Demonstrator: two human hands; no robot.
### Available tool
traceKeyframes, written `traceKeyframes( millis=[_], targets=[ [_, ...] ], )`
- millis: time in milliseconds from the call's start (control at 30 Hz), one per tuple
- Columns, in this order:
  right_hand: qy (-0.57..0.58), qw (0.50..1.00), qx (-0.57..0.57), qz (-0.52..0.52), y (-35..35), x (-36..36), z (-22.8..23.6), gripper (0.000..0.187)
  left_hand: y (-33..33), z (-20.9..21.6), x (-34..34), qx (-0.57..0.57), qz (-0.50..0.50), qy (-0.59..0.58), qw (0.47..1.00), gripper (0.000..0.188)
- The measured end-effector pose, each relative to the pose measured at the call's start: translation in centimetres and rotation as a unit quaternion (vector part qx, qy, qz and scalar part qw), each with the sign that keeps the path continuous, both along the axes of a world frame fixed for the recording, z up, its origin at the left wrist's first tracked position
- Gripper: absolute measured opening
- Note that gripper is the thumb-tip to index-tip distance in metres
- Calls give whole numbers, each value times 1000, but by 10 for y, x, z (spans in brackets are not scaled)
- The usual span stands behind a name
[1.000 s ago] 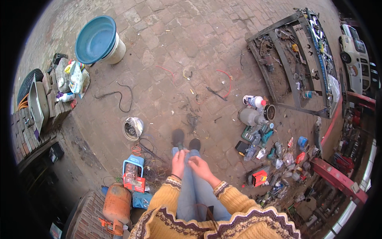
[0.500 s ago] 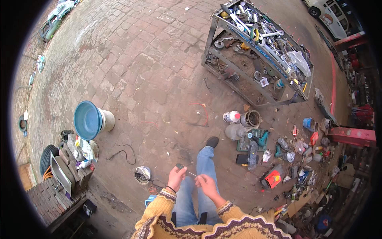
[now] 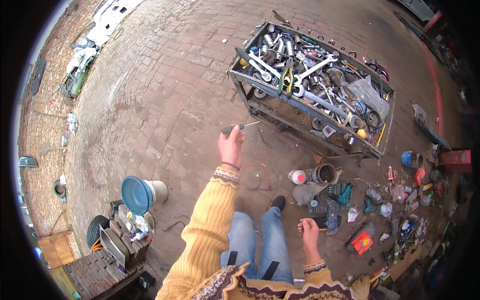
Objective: The person walks through a cluttered workshop, picks up pliers, a bottle, and a power tool, then places them on a metal cart. They put on gloves, pick up a small metal part, and hand it to another person before walking around the yard and returning to the cart to pick up a drill and a socket wrench.
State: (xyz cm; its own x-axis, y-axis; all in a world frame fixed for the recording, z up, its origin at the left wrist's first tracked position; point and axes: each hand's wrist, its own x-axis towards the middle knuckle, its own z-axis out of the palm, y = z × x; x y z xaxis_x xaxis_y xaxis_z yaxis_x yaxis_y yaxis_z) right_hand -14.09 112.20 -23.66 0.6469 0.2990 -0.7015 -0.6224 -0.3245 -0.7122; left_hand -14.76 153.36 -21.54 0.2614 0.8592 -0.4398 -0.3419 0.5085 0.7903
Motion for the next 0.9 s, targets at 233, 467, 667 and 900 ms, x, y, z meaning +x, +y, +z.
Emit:
traceKeyframes(
  millis=[233, 467, 667, 900],
  targets=[
    [49, 997, -28, -44, 21, 2, -8, 13, 145, 6, 55, 47, 72, 24, 996, 48],
    [71, 992, -39, -93, 117, -19, -12, 13, 243, -23, 94, 67, 51, 141, 986, 36],
    [63, 991, 34, -113, 193, -27, 4, 13, 277, -53, 107, 178, -32, 212, 960, 24],
    [35, 987, -16, -157, 191, -40, -14, 14, 302, -53, 115, 344, -178, 217, 896, 23]
  ],
)
